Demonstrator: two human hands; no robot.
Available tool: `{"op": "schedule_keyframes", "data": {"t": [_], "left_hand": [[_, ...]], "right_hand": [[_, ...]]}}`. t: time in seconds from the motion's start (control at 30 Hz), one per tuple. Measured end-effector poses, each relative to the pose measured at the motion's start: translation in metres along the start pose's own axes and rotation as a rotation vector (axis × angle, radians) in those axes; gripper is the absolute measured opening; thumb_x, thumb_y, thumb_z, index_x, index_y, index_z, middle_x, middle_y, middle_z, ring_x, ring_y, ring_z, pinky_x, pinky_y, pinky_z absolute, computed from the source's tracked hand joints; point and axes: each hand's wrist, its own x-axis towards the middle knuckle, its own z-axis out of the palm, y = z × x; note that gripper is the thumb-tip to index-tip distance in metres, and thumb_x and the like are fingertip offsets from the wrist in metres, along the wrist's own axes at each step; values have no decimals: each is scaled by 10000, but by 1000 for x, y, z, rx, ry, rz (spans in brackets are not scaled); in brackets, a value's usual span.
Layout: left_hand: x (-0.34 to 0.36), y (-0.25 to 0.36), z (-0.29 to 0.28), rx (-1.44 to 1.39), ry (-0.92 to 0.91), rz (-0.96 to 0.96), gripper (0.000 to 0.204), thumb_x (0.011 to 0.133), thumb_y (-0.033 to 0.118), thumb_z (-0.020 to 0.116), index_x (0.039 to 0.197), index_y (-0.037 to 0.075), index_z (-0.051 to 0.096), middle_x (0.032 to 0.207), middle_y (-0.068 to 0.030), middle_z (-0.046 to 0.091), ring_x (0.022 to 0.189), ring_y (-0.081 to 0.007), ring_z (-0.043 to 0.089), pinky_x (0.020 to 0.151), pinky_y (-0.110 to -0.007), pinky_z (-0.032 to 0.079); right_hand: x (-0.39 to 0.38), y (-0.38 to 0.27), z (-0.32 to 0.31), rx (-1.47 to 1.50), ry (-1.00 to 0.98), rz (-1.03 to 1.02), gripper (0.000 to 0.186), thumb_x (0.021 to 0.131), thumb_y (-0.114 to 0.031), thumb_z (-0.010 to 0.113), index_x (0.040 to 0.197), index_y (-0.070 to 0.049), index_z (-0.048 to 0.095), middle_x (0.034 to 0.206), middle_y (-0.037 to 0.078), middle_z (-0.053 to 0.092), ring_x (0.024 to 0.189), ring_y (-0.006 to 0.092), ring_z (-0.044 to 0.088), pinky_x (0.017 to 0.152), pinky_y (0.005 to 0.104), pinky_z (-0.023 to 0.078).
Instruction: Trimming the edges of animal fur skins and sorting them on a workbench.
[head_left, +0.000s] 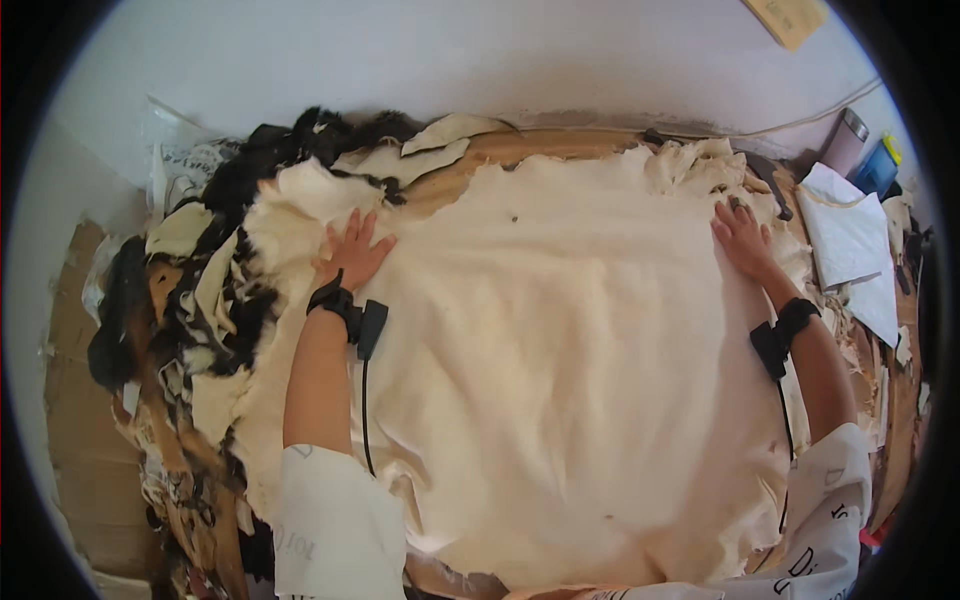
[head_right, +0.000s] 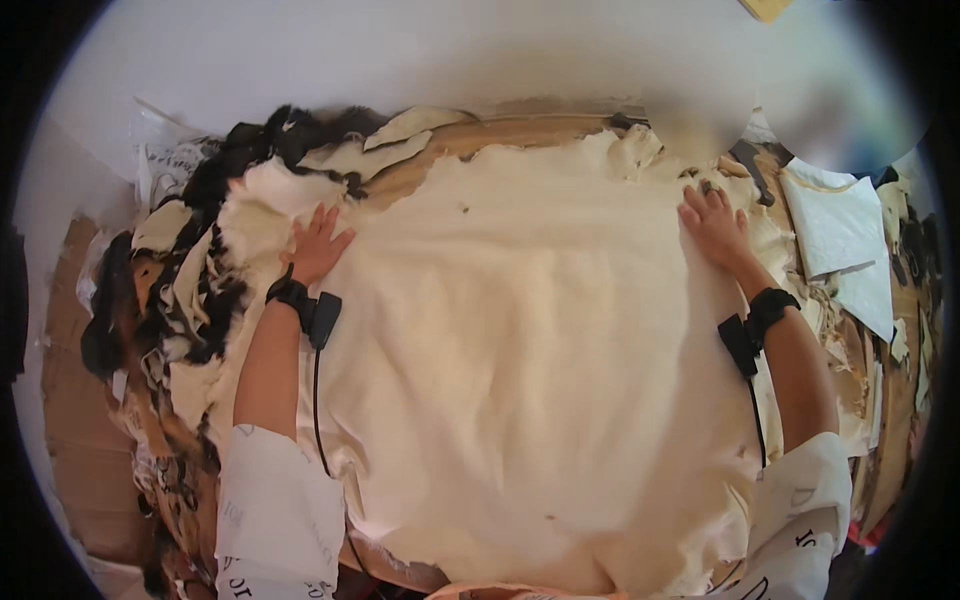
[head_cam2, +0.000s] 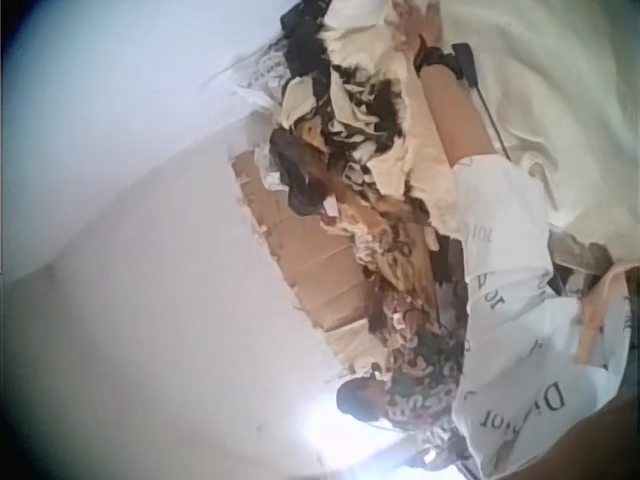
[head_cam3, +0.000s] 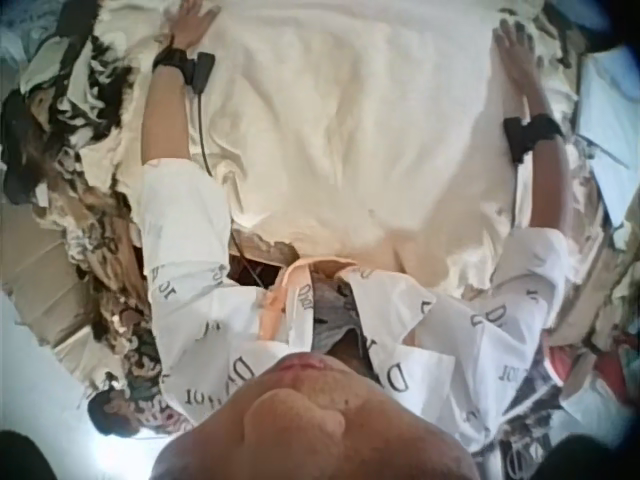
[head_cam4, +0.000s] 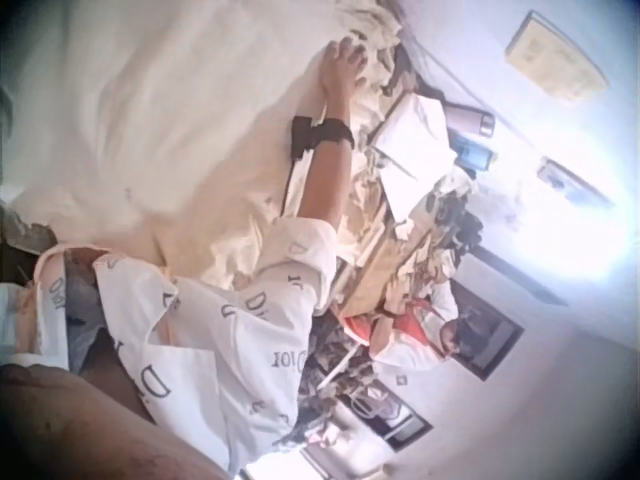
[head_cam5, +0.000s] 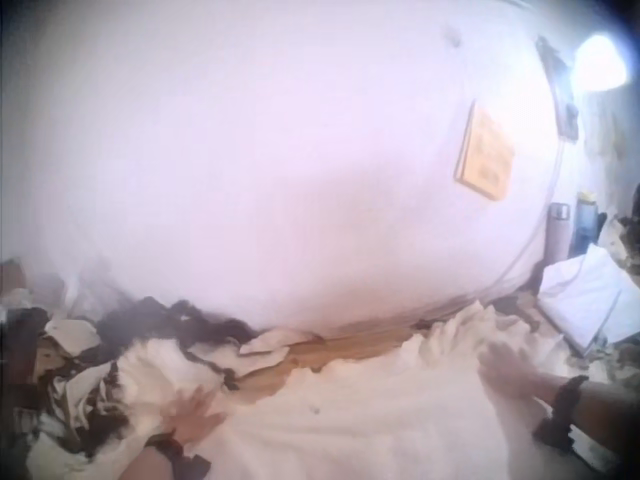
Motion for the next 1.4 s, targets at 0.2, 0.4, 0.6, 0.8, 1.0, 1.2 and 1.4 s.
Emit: {"op": "schedule_keyframes", "data": {"t": [0.2, 0.4, 0.6, 0.8, 1.0, 1.2, 1.4], "left_hand": [[-82, -49, -12, -143, 89, 507, 515, 857, 506, 361, 1314, 271, 333, 1438, -49, 148, 1285, -397, 127, 907, -692, 149], [-231, -96, -20, -305, -86, 203, 546, 873, 496, 360, 1342, 224, 299, 1449, -79, 106, 1310, -376, 73, 940, -651, 111], [-256, -89, -9, -66, 15, 202, 590, 859, 485, 397, 1359, 207, 258, 1450, -91, 88, 1318, -360, 33, 954, -643, 64], [-246, -97, -4, 153, 25, 216, 651, 818, 473, 462, 1357, 167, 262, 1445, -78, 117, 1323, -332, 32, 972, -625, 35], [-233, -128, 6, 147, -5, 271, 661, 823, 449, 463, 1355, 120, 249, 1442, -50, 142, 1323, -314, 49, 1006, -576, 24], [-238, -97, -21, 289, -84, 258, 641, 835, 440, 448, 1355, 119, 253, 1434, -67, 168, 1311, -334, 104, 980, -607, 107], [-275, -19, -17, -104, -123, 849, 611, 849, 442, 428, 1355, 143, 263, 1430, -96, 170, 1313, -338, 95, 984, -602, 89]], "right_hand": [[-13, 41, -19, 734, 17, -79, 314, 834, -238, 521, 1087, -60, 576, 1076, 124, 595, 974, 200, 569, 831, 271, 427], [-130, 5, -43, 510, -26, -346, 379, 825, -172, 529, 1184, -58, 490, 1156, 156, 536, 1096, 277, 495, 925, 336, 376], [-199, -43, -44, 189, -76, -491, 520, 813, -226, 512, 1297, -115, 362, 1331, 143, 363, 1264, 340, 269, 1014, 455, 229], [-223, -66, -28, 91, -213, -285, 562, 847, -392, 401, 1356, -194, 267, 1431, 78, 181, 1328, 307, 91, 1026, 519, 99], [-232, -54, -18, 150, -166, -286, 554, 864, -448, 360, 1357, -215, 263, 1427, 56, 200, 1329, 278, 106, 1040, 488, 67], [-230, -56, -19, 77, -151, -286, 594, 862, -486, 359, 1366, -195, 236, 1424, 68, 202, 1320, 291, 136, 1035, 495, 122], [-290, -99, -29, 122, -64, -468, 596, 864, -477, 375, 1368, -195, 230, 1429, 71, 188, 1323, 296, 116, 1044, 477, 139]]}}
